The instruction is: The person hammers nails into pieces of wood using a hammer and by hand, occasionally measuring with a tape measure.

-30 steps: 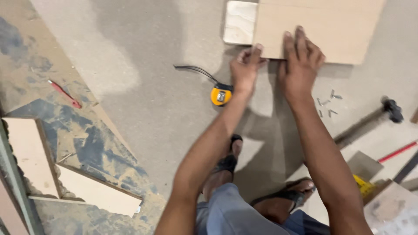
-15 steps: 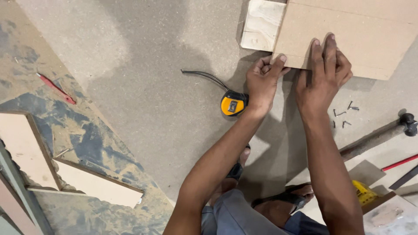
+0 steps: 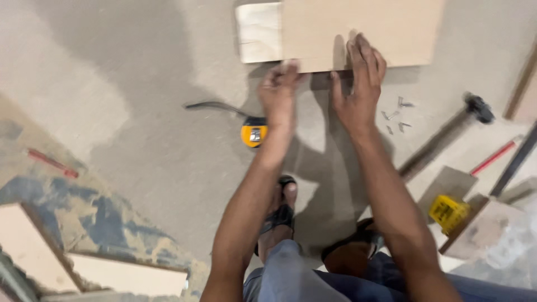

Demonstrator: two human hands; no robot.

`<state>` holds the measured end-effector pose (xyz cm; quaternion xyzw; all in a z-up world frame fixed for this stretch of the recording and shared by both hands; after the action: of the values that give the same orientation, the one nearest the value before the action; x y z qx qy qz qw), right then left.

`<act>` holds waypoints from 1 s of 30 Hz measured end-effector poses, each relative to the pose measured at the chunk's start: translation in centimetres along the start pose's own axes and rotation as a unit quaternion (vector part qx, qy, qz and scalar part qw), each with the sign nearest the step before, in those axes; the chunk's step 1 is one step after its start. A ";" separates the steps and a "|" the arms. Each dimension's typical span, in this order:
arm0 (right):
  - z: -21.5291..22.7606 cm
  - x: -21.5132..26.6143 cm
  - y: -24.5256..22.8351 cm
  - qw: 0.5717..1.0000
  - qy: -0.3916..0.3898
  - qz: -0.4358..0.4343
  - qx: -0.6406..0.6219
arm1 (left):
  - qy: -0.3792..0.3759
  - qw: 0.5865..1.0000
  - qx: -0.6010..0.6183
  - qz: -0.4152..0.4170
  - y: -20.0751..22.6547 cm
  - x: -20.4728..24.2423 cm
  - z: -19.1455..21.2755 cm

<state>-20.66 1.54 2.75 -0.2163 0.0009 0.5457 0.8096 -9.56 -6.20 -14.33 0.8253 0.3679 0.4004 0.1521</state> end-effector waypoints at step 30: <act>-2.9 5.0 16.9 0.578 0.187 -0.454 -0.652 | -0.061 0.987 -0.146 0.015 7.1 -3.8 -4.0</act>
<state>-32.89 10.16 -6.94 -0.7551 -0.3020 -0.0918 0.5746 -10.76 -14.01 -9.98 0.8226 0.2834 0.4009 0.2869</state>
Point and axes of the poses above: each hand's wrist, its own x-axis away from the middle knuckle, its own z-axis out of the back of the hand, y = z × x, the point moved 9 cm from there along -x, towards the middle knuckle, and after that the axes turned 5 degrees about -y, right-handed, at the moved point
